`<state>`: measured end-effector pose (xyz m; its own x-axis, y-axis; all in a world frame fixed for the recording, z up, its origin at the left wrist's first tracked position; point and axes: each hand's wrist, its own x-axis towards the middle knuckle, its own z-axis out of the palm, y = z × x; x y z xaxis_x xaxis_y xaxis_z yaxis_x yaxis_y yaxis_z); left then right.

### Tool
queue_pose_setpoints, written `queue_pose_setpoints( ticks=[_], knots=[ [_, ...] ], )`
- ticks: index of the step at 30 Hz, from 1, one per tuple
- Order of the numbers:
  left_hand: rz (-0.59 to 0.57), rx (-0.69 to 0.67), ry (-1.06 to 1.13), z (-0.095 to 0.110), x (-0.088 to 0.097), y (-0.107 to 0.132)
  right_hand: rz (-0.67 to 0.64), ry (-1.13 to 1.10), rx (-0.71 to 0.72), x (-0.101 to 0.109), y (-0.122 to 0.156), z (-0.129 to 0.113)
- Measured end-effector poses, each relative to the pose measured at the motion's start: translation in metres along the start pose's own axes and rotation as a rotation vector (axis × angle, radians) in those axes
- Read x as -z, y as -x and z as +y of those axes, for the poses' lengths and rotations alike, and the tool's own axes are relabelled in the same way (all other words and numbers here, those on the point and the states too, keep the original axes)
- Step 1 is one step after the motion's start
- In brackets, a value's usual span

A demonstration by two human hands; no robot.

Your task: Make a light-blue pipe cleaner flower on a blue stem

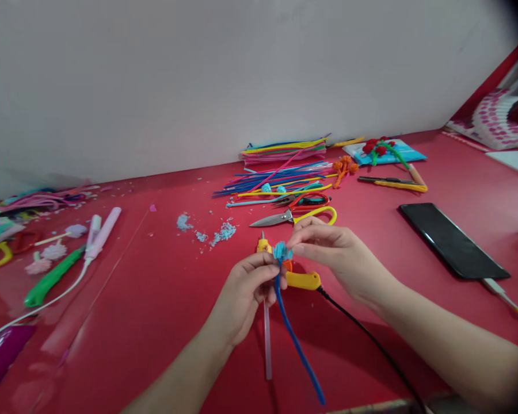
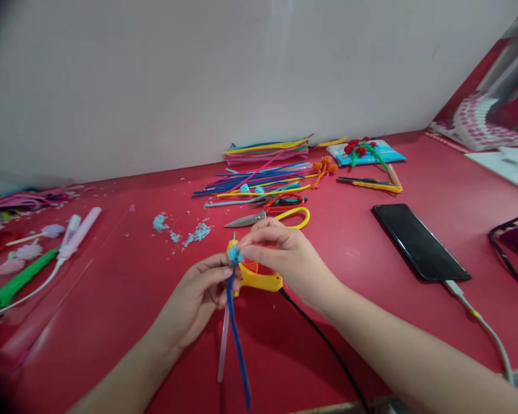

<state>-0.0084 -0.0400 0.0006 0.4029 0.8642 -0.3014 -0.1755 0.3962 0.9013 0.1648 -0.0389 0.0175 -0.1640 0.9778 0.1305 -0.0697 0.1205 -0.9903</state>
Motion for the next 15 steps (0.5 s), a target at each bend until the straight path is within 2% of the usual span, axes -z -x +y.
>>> queue_pose_setpoints(
  ticks=[3, 6, 12, 15],
  knots=[
    [-0.012, 0.02, -0.006, 0.0006, -0.0011, 0.0015, -0.002, -0.134, -0.061, -0.0026, 0.0006, 0.0034],
    [-0.013, 0.04, 0.003, 0.0009, -0.0023, 0.0019, 0.006, -0.172, -0.076, -0.0039, 0.0011, 0.005],
    [-0.016, 0.032, 0.023, 0.0012, -0.0032, 0.0021, 0.005, -0.109, -0.054, -0.0055, 0.0003, 0.0044],
    [-0.011, 0.036, 0.021, 0.0023, -0.0035, 0.0021, 0.019, 0.0, -0.01, -0.0059, -0.0007, 0.0027]
  ],
)
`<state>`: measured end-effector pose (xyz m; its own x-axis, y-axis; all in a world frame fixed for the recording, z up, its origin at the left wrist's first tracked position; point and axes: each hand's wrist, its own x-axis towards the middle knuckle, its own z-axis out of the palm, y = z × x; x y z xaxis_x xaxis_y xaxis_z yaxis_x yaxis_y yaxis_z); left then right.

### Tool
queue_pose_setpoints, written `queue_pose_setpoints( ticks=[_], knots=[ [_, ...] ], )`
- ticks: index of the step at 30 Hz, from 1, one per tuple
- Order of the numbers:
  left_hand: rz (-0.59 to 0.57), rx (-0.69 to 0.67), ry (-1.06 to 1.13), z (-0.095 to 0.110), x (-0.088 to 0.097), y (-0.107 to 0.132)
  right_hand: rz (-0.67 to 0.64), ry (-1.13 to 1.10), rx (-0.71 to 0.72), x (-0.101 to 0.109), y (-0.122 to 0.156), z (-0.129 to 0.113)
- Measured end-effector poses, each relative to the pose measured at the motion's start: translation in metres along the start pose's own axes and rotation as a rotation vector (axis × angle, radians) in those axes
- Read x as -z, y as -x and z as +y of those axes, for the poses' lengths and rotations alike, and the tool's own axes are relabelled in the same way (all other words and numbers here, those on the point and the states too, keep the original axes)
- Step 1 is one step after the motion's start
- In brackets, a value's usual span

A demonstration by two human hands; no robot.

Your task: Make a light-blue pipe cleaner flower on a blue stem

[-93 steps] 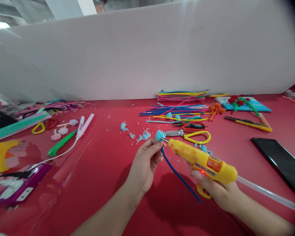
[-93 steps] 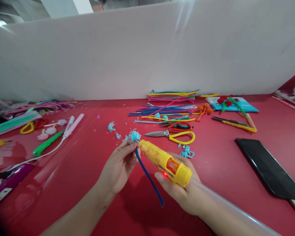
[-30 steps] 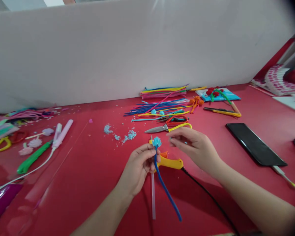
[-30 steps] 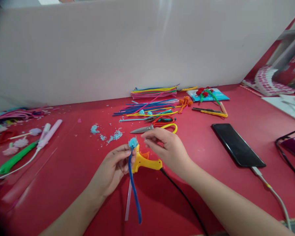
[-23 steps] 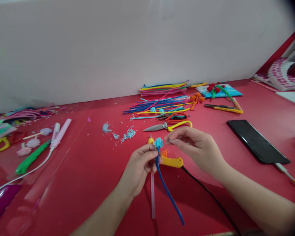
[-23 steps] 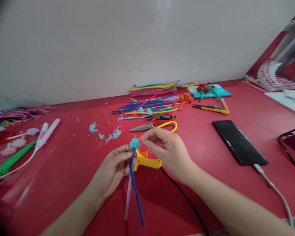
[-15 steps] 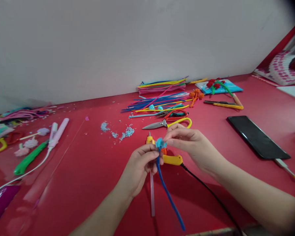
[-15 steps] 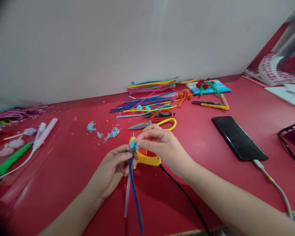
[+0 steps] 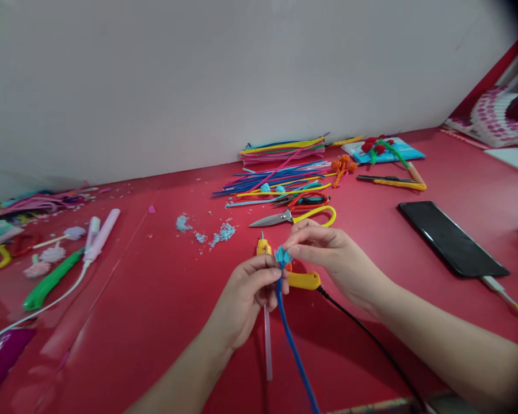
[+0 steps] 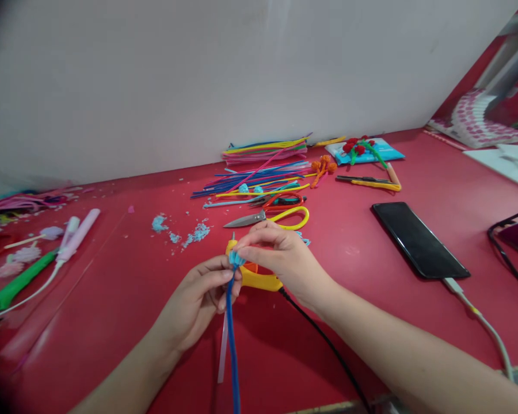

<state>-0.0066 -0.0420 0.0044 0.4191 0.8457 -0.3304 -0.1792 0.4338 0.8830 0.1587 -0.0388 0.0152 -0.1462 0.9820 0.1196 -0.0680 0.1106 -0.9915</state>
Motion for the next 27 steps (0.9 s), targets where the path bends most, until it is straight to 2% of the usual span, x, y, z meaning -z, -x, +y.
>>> queue_pose_setpoints(
  ticks=[5, 9, 18, 27],
  knots=[
    [0.016, 0.015, -0.012, 0.0009, -0.0002, 0.0001, 0.064, 0.332, 0.141, 0.0002, -0.0003, -0.0032],
    [0.024, 0.01, -0.02, 0.0007, -0.0006, 0.0012, 0.078, 0.491, 0.248, -0.0005, 0.0022, -0.0032],
    [0.033, -0.013, -0.047, 0.0009, -0.0001, 0.0005, 0.105, 0.679, 0.404, -0.0007, 0.006, 0.0004],
    [0.036, -0.081, -0.092, 0.0001, 0.0021, -0.0006, 0.092, 0.737, 0.488, 0.0011, 0.0058, -0.0033]
  ],
)
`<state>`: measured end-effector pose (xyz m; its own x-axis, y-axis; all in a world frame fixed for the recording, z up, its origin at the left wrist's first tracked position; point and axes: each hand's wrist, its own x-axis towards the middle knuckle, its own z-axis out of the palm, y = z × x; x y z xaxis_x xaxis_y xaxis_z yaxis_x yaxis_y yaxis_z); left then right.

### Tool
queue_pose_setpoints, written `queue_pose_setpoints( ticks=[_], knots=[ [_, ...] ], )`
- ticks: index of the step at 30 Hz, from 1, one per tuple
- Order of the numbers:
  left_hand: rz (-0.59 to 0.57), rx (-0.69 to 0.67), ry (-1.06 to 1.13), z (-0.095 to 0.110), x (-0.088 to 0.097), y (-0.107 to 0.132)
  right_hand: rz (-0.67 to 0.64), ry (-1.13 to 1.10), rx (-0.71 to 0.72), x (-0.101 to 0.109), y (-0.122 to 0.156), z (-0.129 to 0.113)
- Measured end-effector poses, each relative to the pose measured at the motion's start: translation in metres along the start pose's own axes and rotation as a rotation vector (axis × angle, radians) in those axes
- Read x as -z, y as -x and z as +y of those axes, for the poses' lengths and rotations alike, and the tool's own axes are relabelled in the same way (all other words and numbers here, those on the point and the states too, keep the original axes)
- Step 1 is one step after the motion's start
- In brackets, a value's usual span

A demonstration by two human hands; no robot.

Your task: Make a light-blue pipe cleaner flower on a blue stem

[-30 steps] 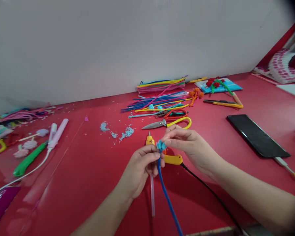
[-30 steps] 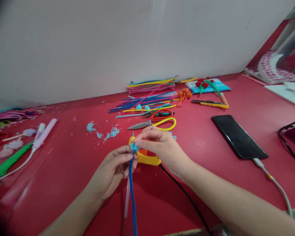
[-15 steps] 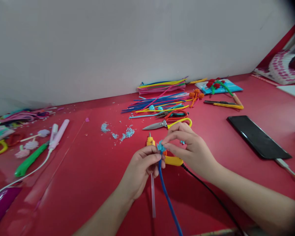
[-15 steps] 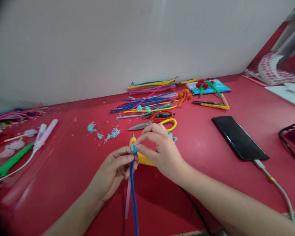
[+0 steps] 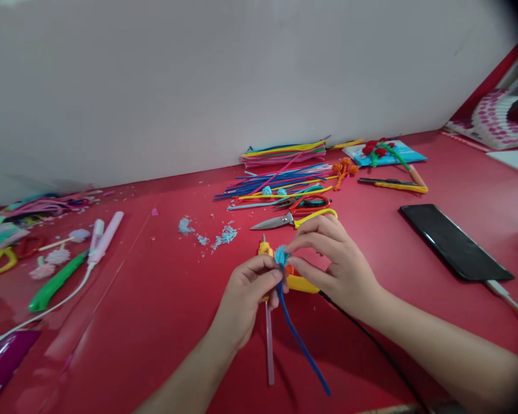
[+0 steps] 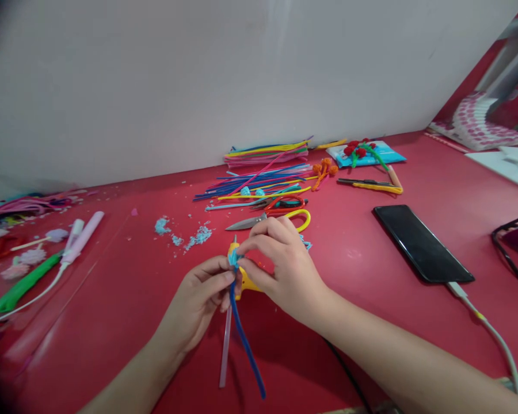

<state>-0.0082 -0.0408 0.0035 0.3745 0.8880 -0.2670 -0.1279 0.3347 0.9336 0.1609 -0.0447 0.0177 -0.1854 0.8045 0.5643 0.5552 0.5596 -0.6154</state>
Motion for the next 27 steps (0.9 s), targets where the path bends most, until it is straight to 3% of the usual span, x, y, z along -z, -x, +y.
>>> queue_pose_setpoints(
  ticks=[17, 27],
  knots=[
    [0.039, -0.076, -0.049, -0.0039, 0.0015, 0.0009, 0.021, 0.053, 0.099, 0.0007, 0.0019, 0.0019],
    [0.038, -0.03, 0.003, -0.003, 0.0015, 0.0012, -0.003, 0.046, 0.075, 0.0041, -0.0008, 0.0017]
  ],
)
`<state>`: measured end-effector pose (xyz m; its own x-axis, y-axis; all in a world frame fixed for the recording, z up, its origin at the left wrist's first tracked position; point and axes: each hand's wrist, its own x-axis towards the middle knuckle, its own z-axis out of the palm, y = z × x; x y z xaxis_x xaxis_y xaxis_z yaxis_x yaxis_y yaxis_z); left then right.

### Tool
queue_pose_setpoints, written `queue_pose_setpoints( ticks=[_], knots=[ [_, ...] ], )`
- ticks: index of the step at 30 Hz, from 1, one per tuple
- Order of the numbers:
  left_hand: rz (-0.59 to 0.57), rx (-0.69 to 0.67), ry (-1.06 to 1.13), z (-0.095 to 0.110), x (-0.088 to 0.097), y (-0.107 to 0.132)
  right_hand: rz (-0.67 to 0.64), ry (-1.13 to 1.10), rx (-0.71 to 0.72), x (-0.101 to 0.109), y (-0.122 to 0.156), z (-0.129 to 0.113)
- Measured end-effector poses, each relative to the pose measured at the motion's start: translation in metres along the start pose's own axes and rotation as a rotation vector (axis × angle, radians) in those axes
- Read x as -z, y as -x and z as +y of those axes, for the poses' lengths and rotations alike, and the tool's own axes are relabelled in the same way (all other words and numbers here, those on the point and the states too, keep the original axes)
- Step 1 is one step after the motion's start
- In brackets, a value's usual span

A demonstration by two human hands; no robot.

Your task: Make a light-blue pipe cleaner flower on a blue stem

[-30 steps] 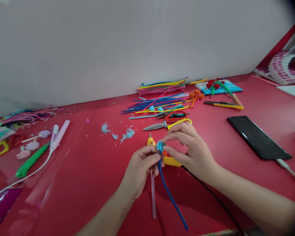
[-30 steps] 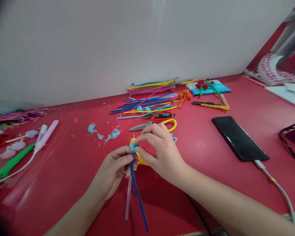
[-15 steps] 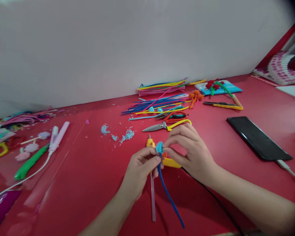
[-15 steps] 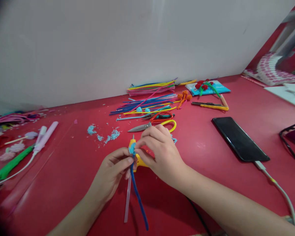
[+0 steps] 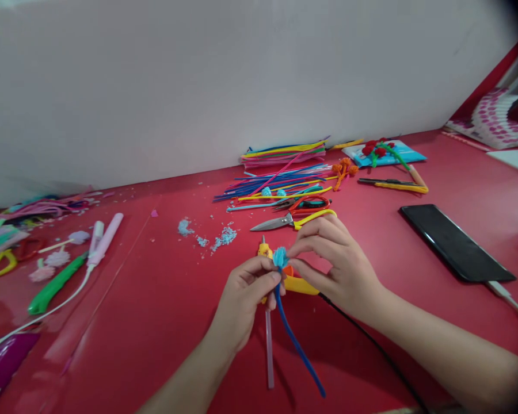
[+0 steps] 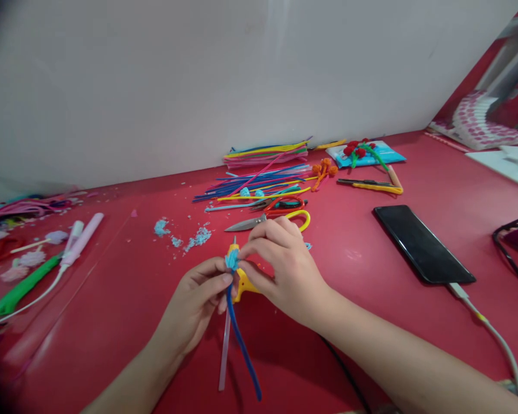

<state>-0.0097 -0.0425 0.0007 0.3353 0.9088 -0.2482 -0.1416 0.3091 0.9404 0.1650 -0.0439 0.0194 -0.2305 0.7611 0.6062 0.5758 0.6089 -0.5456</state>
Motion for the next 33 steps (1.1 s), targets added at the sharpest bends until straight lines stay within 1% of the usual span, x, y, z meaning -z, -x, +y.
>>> queue_pose_setpoints(
  ticks=[7, 17, 22, 24, 26, 28, 33],
  knots=[
    [0.0, -0.076, -0.096, -0.004, 0.002, 0.001, -0.02, -0.003, -0.025, -0.002, 0.0, -0.001],
    [0.02, -0.135, -0.166, 0.0, 0.0, 0.002, -0.012, 0.041, 0.02, -0.003, 0.001, 0.001],
    [0.018, -0.156, -0.172, -0.002, 0.001, 0.002, -0.011, 0.034, 0.048, -0.002, 0.002, 0.0],
    [0.03, -0.18, -0.171, -0.004, 0.002, 0.003, 0.013, 0.013, 0.068, 0.001, 0.003, -0.002],
    [0.043, -0.24, -0.205, -0.003, 0.002, 0.005, 0.058, -0.002, 0.08, 0.004, 0.003, -0.005],
    [0.043, -0.338, -0.276, -0.001, 0.003, 0.007, 0.109, 0.006, 0.107, 0.005, 0.004, -0.007],
    [0.006, -0.609, -0.401, 0.001, 0.006, 0.012, 0.179, 0.085, 0.299, 0.004, 0.01, -0.009]
  ],
)
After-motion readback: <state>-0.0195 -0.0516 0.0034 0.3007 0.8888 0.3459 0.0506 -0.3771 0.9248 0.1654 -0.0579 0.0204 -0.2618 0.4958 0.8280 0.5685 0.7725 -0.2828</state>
